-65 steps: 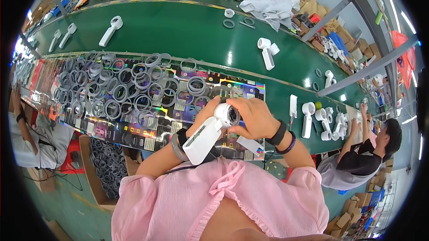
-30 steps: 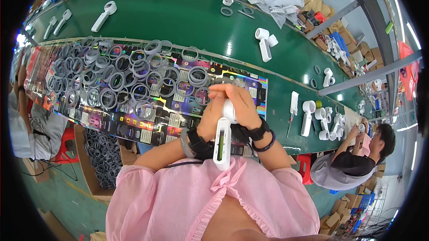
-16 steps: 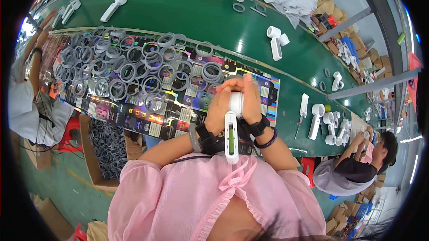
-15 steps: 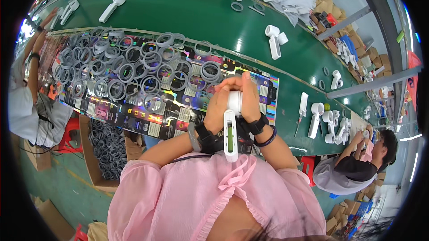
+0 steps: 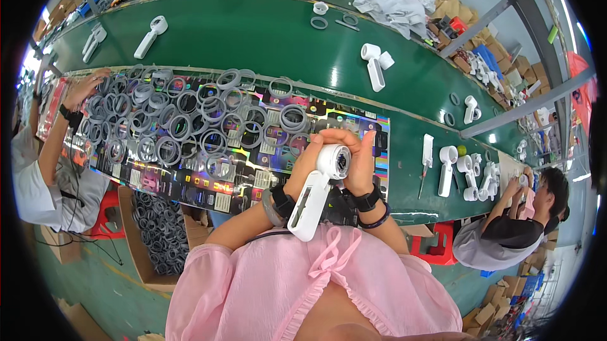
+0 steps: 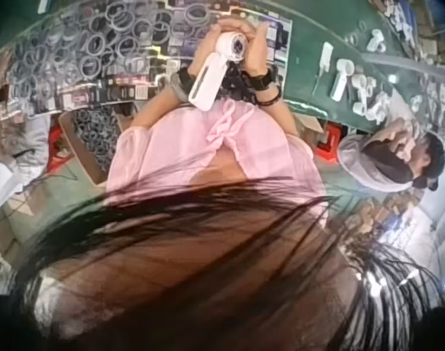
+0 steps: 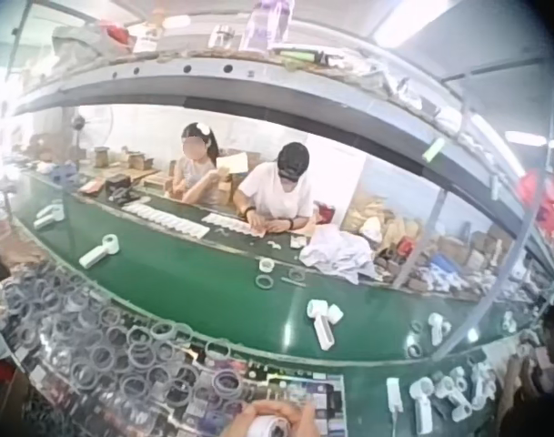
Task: The person is assembling small handheld fans on an assembly line.
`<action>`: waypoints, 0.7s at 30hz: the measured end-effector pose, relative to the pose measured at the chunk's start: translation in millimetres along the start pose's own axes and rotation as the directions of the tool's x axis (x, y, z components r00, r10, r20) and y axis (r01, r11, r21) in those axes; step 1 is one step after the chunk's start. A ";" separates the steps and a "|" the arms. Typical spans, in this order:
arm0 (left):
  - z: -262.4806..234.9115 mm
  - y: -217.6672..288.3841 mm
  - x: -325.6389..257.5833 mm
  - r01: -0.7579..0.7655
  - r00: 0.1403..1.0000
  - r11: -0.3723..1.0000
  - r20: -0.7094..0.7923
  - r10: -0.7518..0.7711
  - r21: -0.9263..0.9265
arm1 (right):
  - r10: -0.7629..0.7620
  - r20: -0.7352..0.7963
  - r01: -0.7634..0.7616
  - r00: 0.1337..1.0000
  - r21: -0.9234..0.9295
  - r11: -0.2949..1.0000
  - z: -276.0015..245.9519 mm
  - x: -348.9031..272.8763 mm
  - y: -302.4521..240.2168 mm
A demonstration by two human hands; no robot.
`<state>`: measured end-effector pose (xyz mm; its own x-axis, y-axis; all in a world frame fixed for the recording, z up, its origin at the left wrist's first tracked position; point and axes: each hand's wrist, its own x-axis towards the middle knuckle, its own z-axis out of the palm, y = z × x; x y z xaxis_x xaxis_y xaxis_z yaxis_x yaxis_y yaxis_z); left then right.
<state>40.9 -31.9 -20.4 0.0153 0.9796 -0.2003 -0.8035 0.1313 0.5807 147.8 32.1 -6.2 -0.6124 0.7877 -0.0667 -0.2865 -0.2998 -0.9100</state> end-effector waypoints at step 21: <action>-19.4 9.7 -8.1 0.159 0.969 0.973 0.164 -0.187 0.168 | -0.295 0.002 0.243 0.956 -0.573 0.783 6.8 -13.3 -29.0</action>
<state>21.5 -41.5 -28.4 0.2629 0.9492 -0.1731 -0.6790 0.3095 0.6657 159.3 26.6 23.8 -0.5023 0.8399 0.2055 0.0496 0.2652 -0.9629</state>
